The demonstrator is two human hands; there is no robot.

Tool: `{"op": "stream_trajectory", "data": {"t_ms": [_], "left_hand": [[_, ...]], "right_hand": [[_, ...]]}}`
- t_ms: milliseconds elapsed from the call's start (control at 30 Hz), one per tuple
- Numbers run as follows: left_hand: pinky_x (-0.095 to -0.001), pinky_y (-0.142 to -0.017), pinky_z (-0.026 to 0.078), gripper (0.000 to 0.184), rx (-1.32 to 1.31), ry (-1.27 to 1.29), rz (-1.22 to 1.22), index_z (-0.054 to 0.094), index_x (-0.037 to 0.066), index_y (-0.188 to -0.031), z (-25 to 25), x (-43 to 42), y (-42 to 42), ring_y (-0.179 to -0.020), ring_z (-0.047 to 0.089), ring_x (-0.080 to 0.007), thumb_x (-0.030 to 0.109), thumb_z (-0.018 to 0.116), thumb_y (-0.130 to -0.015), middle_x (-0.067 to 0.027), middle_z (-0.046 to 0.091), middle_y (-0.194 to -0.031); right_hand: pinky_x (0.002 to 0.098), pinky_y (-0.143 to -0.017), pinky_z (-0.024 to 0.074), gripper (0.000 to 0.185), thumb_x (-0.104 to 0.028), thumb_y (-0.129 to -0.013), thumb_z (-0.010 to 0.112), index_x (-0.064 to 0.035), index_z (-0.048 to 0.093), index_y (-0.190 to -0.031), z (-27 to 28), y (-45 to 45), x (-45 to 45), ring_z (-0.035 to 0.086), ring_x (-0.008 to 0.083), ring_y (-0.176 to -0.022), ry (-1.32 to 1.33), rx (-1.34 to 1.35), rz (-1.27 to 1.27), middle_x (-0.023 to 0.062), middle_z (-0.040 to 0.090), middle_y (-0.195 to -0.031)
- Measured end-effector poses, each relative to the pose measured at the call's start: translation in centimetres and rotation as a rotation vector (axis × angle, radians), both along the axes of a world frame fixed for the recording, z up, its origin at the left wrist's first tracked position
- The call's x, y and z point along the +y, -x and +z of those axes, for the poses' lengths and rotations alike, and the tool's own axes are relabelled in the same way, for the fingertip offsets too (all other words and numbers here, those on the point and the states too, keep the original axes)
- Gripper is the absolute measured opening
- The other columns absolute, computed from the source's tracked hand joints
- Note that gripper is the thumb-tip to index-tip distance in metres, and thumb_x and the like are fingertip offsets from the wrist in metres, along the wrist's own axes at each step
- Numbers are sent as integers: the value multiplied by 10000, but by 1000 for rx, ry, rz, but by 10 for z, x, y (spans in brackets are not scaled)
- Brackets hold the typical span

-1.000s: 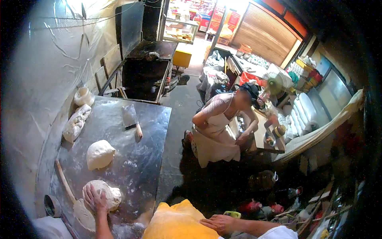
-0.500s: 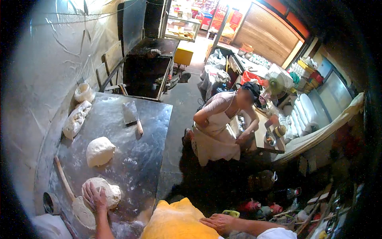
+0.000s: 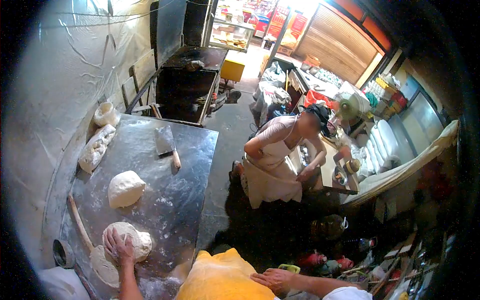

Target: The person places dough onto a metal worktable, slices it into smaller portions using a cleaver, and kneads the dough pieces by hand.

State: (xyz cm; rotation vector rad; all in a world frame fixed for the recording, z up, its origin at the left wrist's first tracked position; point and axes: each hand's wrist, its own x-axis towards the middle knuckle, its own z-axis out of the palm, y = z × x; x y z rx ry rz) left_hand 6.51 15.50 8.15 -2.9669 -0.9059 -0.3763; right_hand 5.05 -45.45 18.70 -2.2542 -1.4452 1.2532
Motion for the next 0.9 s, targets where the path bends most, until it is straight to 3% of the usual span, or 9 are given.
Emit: {"op": "stream_trajectory", "data": {"t_ms": [433,900], "left_hand": [[-562,-1263,191,732,-54,-4,-46,464,100,-1556,-9,4,4,-1553,293,-353,415,657,-924,-146,410,-1636],[-556,-1257,208,708,-34,37,-6,497,93,-1527,-10,4,2,-1541,308,-367,421,648,-917,-139,432,-1620]], "right_hand": [[466,-1085,474,782,-334,-1046,489,4,134,-1655,-3,2,-4,651,374,-1209,-6,-51,47,248,337,-1651],[468,-1125,437,811,-373,-1029,528,5,167,-1649,17,-3,5,603,386,-1300,28,20,-9,248,360,-1640]]}}
